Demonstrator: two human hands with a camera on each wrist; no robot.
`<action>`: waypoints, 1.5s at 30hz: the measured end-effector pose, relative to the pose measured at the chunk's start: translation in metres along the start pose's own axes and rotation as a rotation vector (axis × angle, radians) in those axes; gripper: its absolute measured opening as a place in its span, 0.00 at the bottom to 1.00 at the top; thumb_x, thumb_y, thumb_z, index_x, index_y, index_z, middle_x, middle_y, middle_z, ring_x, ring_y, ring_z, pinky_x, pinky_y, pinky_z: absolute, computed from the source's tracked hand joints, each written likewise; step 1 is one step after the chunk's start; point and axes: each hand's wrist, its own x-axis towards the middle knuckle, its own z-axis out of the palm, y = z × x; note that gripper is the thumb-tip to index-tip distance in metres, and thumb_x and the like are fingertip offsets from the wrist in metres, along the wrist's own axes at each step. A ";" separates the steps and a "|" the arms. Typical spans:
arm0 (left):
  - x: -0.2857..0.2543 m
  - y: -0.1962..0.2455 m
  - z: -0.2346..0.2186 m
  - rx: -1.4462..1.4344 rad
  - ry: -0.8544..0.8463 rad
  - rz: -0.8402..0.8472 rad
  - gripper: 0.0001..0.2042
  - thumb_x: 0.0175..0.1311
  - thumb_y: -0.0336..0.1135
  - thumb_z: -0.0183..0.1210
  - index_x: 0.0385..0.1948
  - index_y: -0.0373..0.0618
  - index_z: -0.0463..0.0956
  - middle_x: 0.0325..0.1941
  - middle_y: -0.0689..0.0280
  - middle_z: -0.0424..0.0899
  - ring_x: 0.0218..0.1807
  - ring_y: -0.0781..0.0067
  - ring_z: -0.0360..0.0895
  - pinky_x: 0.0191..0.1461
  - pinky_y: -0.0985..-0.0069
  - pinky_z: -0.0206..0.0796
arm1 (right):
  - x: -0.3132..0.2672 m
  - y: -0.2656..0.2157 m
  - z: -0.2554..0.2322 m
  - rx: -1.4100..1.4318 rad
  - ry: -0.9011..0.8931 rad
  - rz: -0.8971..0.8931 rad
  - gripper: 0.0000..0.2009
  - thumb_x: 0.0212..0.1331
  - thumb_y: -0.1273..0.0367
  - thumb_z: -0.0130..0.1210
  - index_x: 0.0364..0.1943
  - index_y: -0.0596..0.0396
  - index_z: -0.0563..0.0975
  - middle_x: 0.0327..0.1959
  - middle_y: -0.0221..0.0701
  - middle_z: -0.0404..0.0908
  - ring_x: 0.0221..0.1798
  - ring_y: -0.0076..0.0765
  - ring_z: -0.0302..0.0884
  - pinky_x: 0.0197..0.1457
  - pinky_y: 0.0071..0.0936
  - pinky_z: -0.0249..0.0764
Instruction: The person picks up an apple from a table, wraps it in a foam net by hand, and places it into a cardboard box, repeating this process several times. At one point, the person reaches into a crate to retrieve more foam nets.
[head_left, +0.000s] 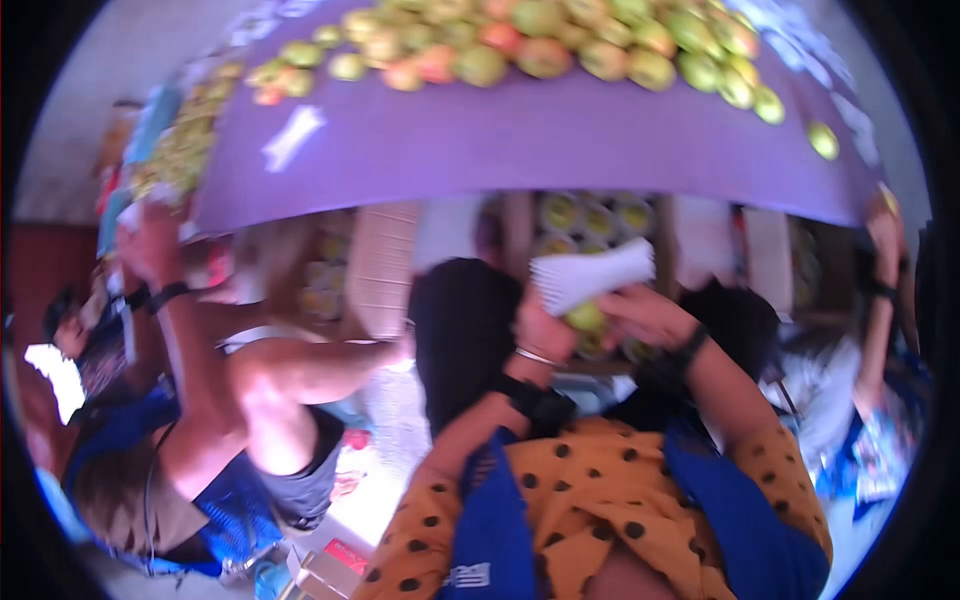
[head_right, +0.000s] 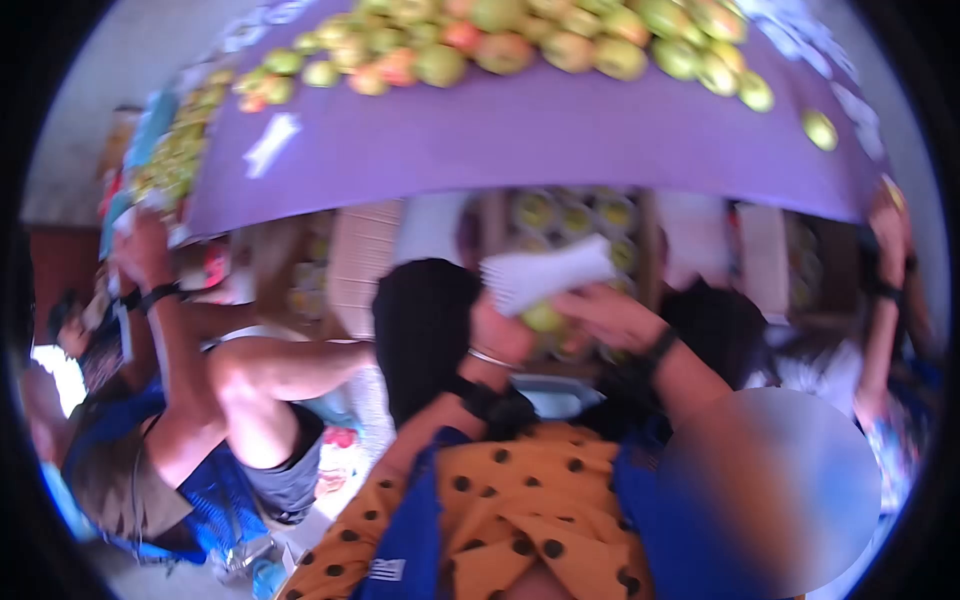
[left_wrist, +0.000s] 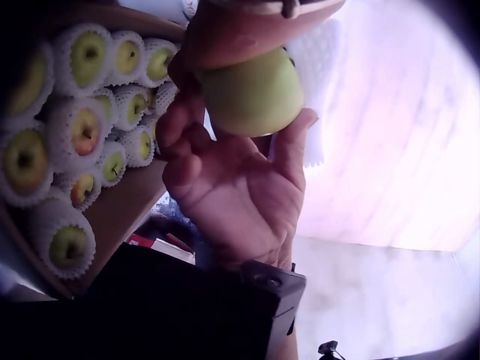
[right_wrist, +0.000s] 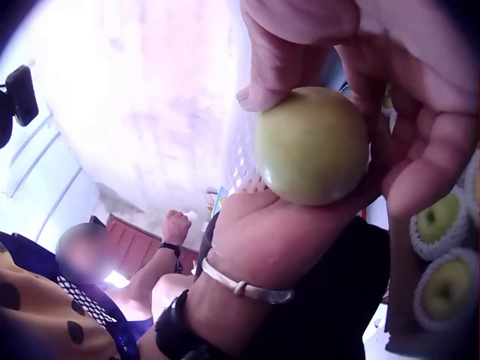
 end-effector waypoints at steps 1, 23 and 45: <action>0.000 -0.001 -0.003 0.092 0.043 0.036 0.18 0.61 0.42 0.36 0.45 0.39 0.66 0.47 0.57 0.73 0.50 0.60 0.69 0.56 0.62 0.58 | 0.006 0.011 -0.006 0.042 -0.051 0.018 0.23 0.54 0.60 0.51 0.52 0.56 0.63 0.44 0.34 0.72 0.38 0.32 0.75 0.28 0.25 0.75; 0.008 -0.014 -0.021 0.948 0.316 0.596 0.06 0.51 0.22 0.55 0.25 0.43 0.66 0.23 0.73 0.69 0.24 0.85 0.65 0.27 0.87 0.61 | 0.005 0.007 0.003 0.127 -0.057 -0.221 0.23 0.42 0.68 0.57 0.46 0.57 0.68 0.39 0.24 0.71 0.41 0.20 0.66 0.46 0.20 0.62; -0.006 -0.010 0.000 0.882 0.154 0.279 0.11 0.54 0.25 0.53 0.37 0.43 0.64 0.32 0.69 0.71 0.29 0.82 0.69 0.31 0.84 0.65 | 0.022 0.012 0.004 -1.051 0.648 -0.768 0.30 0.29 0.72 0.63 0.43 0.59 0.63 0.42 0.45 0.64 0.48 0.48 0.63 0.51 0.33 0.61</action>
